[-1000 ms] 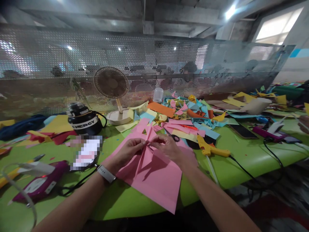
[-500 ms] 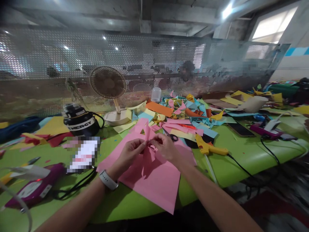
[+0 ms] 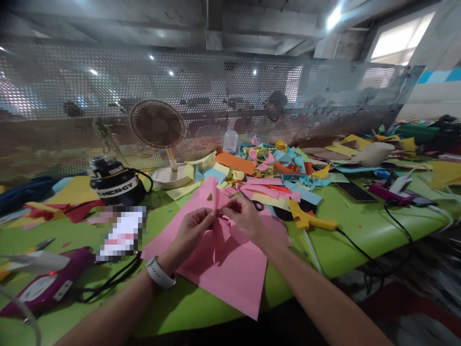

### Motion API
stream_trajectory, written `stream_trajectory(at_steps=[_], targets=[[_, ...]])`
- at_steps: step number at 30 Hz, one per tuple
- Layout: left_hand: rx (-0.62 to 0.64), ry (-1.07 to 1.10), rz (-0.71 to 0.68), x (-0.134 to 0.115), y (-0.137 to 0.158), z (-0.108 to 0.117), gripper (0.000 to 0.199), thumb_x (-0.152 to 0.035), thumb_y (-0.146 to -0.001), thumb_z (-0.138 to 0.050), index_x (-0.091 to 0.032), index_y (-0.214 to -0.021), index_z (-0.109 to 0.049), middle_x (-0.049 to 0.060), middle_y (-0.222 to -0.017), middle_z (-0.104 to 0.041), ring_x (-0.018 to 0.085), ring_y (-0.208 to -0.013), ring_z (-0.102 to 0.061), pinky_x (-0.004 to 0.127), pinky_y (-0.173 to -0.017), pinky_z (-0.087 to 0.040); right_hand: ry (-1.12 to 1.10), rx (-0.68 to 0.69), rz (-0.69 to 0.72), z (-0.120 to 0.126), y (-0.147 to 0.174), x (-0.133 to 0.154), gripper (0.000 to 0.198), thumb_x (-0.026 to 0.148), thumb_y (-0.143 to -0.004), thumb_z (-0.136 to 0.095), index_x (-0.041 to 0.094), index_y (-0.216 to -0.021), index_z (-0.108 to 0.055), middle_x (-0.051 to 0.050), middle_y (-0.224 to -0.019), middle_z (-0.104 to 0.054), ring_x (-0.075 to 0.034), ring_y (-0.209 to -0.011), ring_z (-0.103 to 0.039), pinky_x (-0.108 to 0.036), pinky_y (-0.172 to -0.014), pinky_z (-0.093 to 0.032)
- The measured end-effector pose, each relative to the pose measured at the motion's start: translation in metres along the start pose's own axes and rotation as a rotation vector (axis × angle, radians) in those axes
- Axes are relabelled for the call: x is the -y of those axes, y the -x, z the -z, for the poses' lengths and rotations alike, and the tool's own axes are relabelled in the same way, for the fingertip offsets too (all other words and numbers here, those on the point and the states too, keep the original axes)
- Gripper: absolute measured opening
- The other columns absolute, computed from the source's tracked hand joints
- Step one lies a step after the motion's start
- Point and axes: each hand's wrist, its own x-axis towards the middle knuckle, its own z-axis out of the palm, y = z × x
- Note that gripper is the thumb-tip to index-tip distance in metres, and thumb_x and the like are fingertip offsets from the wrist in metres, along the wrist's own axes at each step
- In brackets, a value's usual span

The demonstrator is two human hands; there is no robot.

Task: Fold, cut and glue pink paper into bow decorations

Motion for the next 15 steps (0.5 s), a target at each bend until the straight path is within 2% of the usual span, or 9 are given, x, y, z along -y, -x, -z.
stream_trajectory(at_steps=[8,15], targets=[[0.008,0.015,-0.007,-0.0011,0.001,-0.0024,0.041,-0.055,-0.074,-0.069,-0.015,-0.07,-0.063,-0.001,-0.064,-0.057,0.012,-0.06,-0.047,0.025,-0.061,-0.043,0.022,-0.022,-0.006,-0.0002,0.0014,0.002,0.033,0.047,-0.068,-0.074,0.02,-0.074,-0.057,0.001,-0.069,-0.061,-0.014,-0.067,-0.058,-0.03,-0.066,-0.048],[-0.007,0.013,-0.006,0.0004,0.0009,-0.0025,0.04,-0.054,-0.075,-0.069,-0.016,-0.068,-0.062,-0.001,-0.062,-0.056,0.011,-0.059,-0.047,0.024,-0.058,-0.042,-0.064,-0.057,0.018,-0.0026,-0.0001,-0.0045,0.04,0.041,-0.07,-0.075,0.023,-0.093,-0.049,0.003,-0.071,-0.061,-0.015,-0.069,-0.063,-0.031,-0.067,-0.05]])
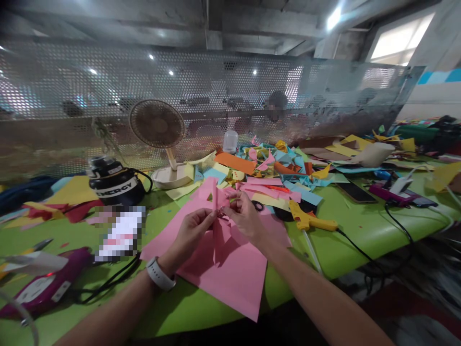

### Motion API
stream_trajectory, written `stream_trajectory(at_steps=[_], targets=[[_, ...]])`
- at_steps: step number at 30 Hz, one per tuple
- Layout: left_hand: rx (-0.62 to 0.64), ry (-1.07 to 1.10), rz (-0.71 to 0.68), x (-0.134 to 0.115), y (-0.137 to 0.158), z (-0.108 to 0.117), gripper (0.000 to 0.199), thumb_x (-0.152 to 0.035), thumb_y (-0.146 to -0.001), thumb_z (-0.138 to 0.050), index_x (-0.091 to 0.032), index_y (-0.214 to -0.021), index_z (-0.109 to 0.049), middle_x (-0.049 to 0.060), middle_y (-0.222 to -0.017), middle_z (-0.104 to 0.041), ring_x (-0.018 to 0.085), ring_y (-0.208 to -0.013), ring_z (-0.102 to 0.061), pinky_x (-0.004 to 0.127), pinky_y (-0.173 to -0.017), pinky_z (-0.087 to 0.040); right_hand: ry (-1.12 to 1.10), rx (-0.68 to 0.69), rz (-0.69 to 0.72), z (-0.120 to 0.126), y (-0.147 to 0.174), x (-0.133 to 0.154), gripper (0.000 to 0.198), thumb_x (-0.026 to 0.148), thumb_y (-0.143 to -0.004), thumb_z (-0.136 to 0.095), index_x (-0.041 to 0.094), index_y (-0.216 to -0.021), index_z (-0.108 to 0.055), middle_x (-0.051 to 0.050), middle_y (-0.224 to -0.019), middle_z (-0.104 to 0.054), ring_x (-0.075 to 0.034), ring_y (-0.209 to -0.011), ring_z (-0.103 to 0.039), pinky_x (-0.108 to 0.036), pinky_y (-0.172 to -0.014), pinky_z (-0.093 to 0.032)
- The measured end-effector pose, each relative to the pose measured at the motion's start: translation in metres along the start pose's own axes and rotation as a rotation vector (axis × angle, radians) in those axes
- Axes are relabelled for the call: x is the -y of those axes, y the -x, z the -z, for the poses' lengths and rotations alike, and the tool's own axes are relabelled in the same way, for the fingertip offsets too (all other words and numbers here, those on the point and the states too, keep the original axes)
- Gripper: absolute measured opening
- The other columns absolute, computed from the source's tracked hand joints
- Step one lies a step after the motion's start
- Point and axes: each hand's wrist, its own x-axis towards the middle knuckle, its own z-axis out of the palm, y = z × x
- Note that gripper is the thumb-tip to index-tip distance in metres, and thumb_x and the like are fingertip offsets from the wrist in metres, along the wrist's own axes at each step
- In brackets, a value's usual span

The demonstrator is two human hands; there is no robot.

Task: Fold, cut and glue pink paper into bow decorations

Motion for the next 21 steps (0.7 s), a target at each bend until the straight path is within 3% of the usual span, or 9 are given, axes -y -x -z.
stream_trajectory(at_steps=[11,16,21], targets=[[0.076,0.007,0.116,0.0,-0.0007,0.001,0.041,-0.054,-0.072,-0.072,-0.014,-0.068,-0.062,0.001,-0.062,-0.058,0.012,-0.057,-0.051,0.024,-0.057,-0.04,-0.017,0.027,-0.062,0.0015,0.0035,0.0045,0.04,0.034,-0.067,-0.075,0.023,-0.096,-0.05,0.006,-0.066,-0.054,-0.013,-0.062,-0.055,-0.028,-0.062,-0.046],[0.088,-0.001,0.139,0.0034,-0.0018,0.0024,0.041,-0.05,-0.068,-0.076,-0.014,-0.061,-0.058,-0.001,-0.057,-0.054,0.009,-0.052,-0.045,0.022,-0.049,-0.031,0.021,0.043,-0.119,0.0013,0.0034,0.0076,0.038,0.031,-0.064,-0.075,0.022,-0.093,-0.052,0.005,-0.07,-0.055,-0.013,-0.065,-0.055,-0.029,-0.063,-0.047],[0.086,0.023,0.158,0.0042,-0.0027,0.0035,0.04,-0.048,-0.068,-0.076,-0.014,-0.058,-0.057,-0.002,-0.054,-0.051,0.008,-0.051,-0.044,0.022,-0.051,-0.033,0.027,0.048,-0.13,0.0001,0.0014,0.0051,0.038,0.03,-0.063,-0.075,0.021,-0.093,-0.054,0.005,-0.07,-0.056,-0.012,-0.063,-0.055,-0.028,-0.061,-0.046]])
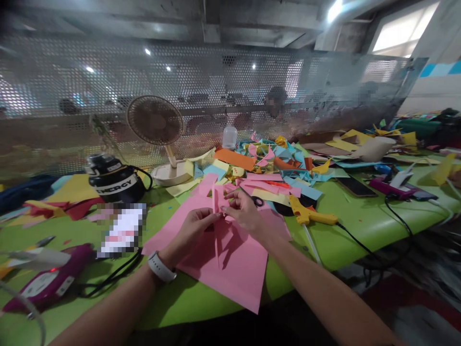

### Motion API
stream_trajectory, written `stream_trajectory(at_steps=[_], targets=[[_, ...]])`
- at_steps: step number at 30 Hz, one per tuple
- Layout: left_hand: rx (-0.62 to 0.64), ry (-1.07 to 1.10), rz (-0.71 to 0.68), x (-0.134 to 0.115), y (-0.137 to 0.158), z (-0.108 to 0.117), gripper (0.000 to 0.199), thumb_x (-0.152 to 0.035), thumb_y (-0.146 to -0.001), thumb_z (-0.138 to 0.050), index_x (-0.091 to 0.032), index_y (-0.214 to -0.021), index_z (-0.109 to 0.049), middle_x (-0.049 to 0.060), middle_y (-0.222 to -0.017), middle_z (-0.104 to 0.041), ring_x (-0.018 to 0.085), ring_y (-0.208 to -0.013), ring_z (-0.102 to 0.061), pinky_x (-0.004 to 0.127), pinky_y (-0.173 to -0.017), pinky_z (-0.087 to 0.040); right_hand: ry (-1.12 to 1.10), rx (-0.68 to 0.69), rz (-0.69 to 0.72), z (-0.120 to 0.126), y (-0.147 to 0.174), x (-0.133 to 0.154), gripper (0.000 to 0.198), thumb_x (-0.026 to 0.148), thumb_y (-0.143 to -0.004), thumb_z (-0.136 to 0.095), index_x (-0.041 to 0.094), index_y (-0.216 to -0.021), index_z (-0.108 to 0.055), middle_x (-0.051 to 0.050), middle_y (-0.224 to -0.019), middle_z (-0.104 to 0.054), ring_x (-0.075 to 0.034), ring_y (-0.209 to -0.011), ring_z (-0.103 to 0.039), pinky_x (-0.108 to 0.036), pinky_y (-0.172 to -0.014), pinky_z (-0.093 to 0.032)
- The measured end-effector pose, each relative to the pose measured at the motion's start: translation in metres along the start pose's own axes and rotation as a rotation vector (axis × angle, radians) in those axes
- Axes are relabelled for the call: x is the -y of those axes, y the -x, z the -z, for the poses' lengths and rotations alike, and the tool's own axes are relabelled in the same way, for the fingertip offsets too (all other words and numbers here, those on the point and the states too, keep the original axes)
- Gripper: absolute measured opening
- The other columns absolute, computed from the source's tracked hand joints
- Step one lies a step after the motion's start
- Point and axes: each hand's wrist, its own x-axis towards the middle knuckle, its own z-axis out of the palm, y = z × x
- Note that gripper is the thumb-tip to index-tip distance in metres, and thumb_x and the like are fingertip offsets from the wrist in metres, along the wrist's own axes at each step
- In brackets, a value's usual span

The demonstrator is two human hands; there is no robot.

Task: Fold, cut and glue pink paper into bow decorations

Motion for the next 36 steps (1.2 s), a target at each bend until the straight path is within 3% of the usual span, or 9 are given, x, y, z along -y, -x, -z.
stream_trajectory(at_steps=[11,19,26,36], targets=[[-0.01,0.041,-0.035,-0.002,0.0,-0.005,0.037,-0.043,-0.066,-0.077,-0.015,-0.055,-0.056,-0.002,-0.053,-0.053,0.008,-0.05,-0.047,0.021,-0.05,-0.034,-0.141,-0.033,-0.101,0.003,-0.001,0.003,0.043,0.033,-0.061,-0.077,0.018,-0.095,-0.055,0.004,-0.064,-0.063,-0.013,-0.058,-0.061,-0.028,-0.059,-0.048],[-0.002,0.053,-0.009,-0.003,0.003,-0.002,0.029,-0.039,-0.066,-0.077,-0.014,-0.061,-0.062,0.002,-0.06,-0.063,0.015,-0.059,-0.06,0.026,-0.058,-0.045,-0.152,-0.002,-0.101,0.003,-0.001,0.004,0.041,0.033,-0.063,-0.077,0.018,-0.094,-0.054,0.003,-0.063,-0.065,-0.014,-0.056,-0.061,-0.028,-0.057,-0.048],[-0.015,0.08,0.039,-0.002,0.002,-0.002,0.025,-0.035,-0.063,-0.077,-0.015,-0.06,-0.062,0.002,-0.061,-0.064,0.015,-0.059,-0.061,0.027,-0.062,-0.048,-0.142,-0.03,-0.127,0.002,-0.001,0.006,0.036,0.027,-0.063,-0.076,0.018,-0.091,-0.055,0.003,-0.062,-0.064,-0.013,-0.055,-0.06,-0.027,-0.055,-0.048],[-0.029,0.178,0.045,-0.013,0.007,-0.004,0.024,-0.035,-0.064,-0.072,-0.016,-0.057,-0.059,-0.002,-0.058,-0.058,0.01,-0.055,-0.054,0.022,-0.057,-0.045,-0.09,-0.118,-0.003,0.007,-0.005,-0.002,0.038,0.036,-0.062,-0.077,0.019,-0.089,-0.057,0.006,-0.06,-0.059,-0.012,-0.056,-0.057,-0.024,-0.054,-0.043]])
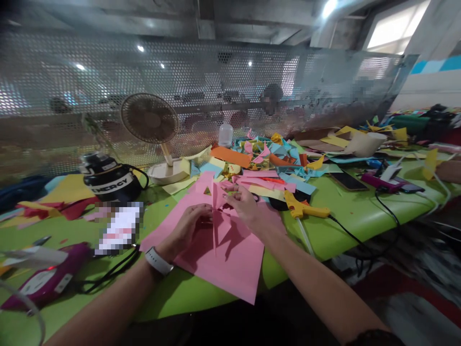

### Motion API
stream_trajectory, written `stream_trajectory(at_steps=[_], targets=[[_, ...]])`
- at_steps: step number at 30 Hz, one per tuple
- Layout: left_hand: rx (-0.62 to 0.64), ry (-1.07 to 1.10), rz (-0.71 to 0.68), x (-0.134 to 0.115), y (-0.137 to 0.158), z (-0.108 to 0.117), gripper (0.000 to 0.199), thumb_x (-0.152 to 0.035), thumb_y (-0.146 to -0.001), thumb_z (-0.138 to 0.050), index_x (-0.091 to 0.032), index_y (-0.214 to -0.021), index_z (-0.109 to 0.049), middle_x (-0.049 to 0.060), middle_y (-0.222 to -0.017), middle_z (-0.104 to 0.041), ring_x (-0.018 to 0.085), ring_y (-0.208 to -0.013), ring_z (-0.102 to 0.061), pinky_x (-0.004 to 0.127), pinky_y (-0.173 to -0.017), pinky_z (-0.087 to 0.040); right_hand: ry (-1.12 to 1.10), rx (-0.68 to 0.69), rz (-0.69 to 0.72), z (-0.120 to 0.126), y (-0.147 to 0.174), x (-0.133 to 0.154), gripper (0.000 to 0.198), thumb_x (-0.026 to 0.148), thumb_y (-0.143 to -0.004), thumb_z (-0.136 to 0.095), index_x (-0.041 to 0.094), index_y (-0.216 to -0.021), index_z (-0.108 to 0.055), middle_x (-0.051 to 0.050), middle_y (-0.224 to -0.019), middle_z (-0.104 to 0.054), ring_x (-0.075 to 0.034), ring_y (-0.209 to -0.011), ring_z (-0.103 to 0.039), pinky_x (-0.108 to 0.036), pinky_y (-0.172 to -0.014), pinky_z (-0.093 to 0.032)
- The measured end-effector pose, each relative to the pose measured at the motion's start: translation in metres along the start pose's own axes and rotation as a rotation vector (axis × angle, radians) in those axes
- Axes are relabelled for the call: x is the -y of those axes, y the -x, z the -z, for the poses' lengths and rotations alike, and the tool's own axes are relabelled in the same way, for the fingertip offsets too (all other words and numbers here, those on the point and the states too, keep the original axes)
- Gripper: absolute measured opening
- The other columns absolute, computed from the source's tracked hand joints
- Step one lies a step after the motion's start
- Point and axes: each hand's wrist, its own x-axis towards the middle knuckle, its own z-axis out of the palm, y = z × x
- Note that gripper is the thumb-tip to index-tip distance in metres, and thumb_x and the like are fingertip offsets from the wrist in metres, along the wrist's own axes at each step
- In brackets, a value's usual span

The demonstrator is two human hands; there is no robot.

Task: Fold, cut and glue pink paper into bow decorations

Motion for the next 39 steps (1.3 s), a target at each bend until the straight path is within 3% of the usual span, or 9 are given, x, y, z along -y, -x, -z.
stream_trajectory(at_steps=[7,11,16,22,25,29,34,38,39], targets=[[0.032,-0.073,0.005,0.003,-0.005,0.004,0.04,-0.049,-0.059,-0.082,-0.015,-0.071,-0.065,-0.001,-0.065,-0.06,0.01,-0.059,-0.053,0.021,-0.06,-0.045,0.033,-0.014,0.092,0.0,-0.002,-0.006,0.038,0.042,-0.067,-0.073,0.02,-0.092,-0.055,0.005,-0.058,-0.06,-0.014,-0.056,-0.061,-0.026,-0.055,-0.046],[0.068,-0.196,-0.026,-0.01,-0.009,0.015,0.039,-0.05,-0.063,-0.08,-0.016,-0.075,-0.066,-0.003,-0.065,-0.057,0.009,-0.056,-0.05,0.019,-0.054,-0.042,0.035,0.061,-0.038,0.003,-0.002,0.004,0.038,0.038,-0.066,-0.076,0.021,-0.09,-0.053,0.004,-0.06,-0.064,-0.015,-0.056,-0.064,-0.027,-0.056,-0.05],[0.249,-0.396,-0.044,-0.03,-0.007,0.024,0.03,-0.047,-0.072,-0.075,-0.018,-0.076,-0.072,-0.002,-0.058,-0.055,0.008,-0.049,-0.041,0.017,-0.044,-0.029,0.118,-0.019,-0.073,0.016,0.003,0.032,0.033,0.038,-0.069,-0.077,0.02,-0.088,-0.058,0.004,-0.061,-0.063,-0.01,-0.053,-0.059,-0.019,-0.047,-0.044],[0.442,-0.543,0.042,-0.038,0.009,0.016,0.027,-0.044,-0.07,-0.075,-0.018,-0.067,-0.07,-0.001,-0.05,-0.056,0.008,-0.04,-0.036,0.02,-0.039,-0.022,0.287,0.305,-0.152,0.029,0.028,0.04,0.029,0.038,-0.059,-0.084,0.014,-0.07,-0.07,0.003,-0.054,-0.063,-0.008,-0.046,-0.057,-0.019,-0.045,-0.042],[0.47,-0.609,0.007,-0.043,0.015,0.011,0.024,-0.041,-0.069,-0.075,-0.018,-0.063,-0.07,0.0,-0.051,-0.059,0.009,-0.041,-0.041,0.021,-0.04,-0.028,0.268,0.373,-0.234,0.031,0.04,0.037,0.027,0.035,-0.059,-0.084,0.013,-0.07,-0.071,0.002,-0.055,-0.065,-0.01,-0.048,-0.062,-0.02,-0.048,-0.045],[0.464,-0.573,-0.045,-0.055,0.017,0.015,0.013,-0.03,-0.065,-0.078,-0.019,-0.068,-0.073,0.004,-0.065,-0.069,0.013,-0.056,-0.058,0.023,-0.055,-0.045,0.201,0.33,-0.264,0.035,0.051,0.037,0.026,0.03,-0.06,-0.083,0.014,-0.075,-0.069,0.001,-0.058,-0.068,-0.012,-0.053,-0.067,-0.018,-0.05,-0.044],[0.261,-0.455,-0.075,-0.06,0.012,0.045,0.018,-0.023,-0.061,-0.081,-0.018,-0.075,-0.072,0.006,-0.07,-0.072,0.016,-0.065,-0.065,0.026,-0.064,-0.05,0.131,0.203,-0.248,0.038,0.061,0.042,0.018,0.023,-0.068,-0.077,0.015,-0.081,-0.068,0.001,-0.059,-0.069,-0.013,-0.056,-0.069,-0.018,-0.05,-0.044],[-0.32,0.0,-0.162,-0.046,0.005,0.053,0.029,-0.019,-0.065,-0.081,-0.017,-0.09,-0.067,0.004,-0.075,-0.073,0.014,-0.071,-0.067,0.025,-0.075,-0.052,-0.059,0.029,-0.227,0.032,0.062,0.038,0.017,0.019,-0.078,-0.064,0.018,-0.095,-0.064,-0.002,-0.07,-0.072,-0.014,-0.065,-0.07,-0.02,-0.055,-0.047],[-0.367,0.04,-0.158,-0.042,0.003,0.05,0.023,-0.025,-0.071,-0.077,-0.018,-0.09,-0.065,0.004,-0.078,-0.073,0.014,-0.072,-0.068,0.025,-0.076,-0.052,-0.117,-0.001,-0.223,0.028,0.06,0.035,0.021,0.017,-0.078,-0.062,0.019,-0.099,-0.063,-0.003,-0.073,-0.073,-0.014,-0.068,-0.071,-0.02,-0.057,-0.048]])
